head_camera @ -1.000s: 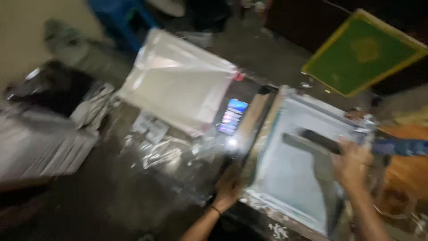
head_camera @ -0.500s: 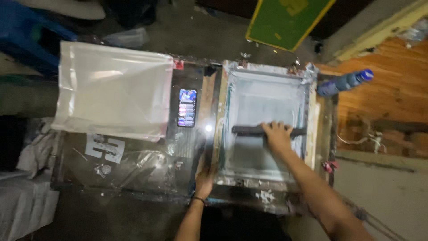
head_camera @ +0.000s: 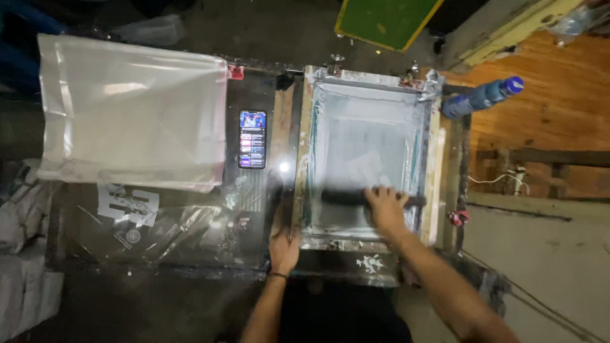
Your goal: The person uses a squeegee to spread white ink across a screen printing frame. They repeatedly pull the squeegee across the screen to coat it with ink, then lift the frame to reveal a printed design on a plastic sheet underneath.
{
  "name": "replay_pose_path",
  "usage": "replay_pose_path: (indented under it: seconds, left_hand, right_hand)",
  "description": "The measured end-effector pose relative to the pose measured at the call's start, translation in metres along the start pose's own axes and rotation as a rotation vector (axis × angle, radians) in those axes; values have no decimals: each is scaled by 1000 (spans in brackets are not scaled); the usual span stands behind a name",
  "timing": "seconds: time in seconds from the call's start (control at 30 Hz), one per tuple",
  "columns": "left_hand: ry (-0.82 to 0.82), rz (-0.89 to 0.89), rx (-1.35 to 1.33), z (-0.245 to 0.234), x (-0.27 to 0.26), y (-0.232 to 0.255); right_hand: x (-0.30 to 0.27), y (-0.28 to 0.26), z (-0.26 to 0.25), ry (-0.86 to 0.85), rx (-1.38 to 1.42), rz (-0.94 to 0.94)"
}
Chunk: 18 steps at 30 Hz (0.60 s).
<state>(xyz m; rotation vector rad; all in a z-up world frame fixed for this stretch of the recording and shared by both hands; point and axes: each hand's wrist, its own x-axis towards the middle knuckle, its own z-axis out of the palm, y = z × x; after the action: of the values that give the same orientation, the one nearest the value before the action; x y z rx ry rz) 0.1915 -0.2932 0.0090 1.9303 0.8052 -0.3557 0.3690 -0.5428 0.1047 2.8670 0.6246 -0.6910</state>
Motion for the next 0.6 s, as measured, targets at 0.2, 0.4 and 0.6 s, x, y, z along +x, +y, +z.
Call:
replay_pose_path:
  seconds: [0.2, 0.4, 0.6]
  left_hand:
    - [-8, 49, -133, 10, -3, -23]
    - [-109, -102, -577, 17, 10, -42]
    - [-74, -129, -828, 23, 18, -44]
  right_hand:
    - [137, 51, -40, 253, -90, -18]
    - [124, 57, -28, 128, 55, -60]
    - [-5, 63, 47, 618, 207, -43]
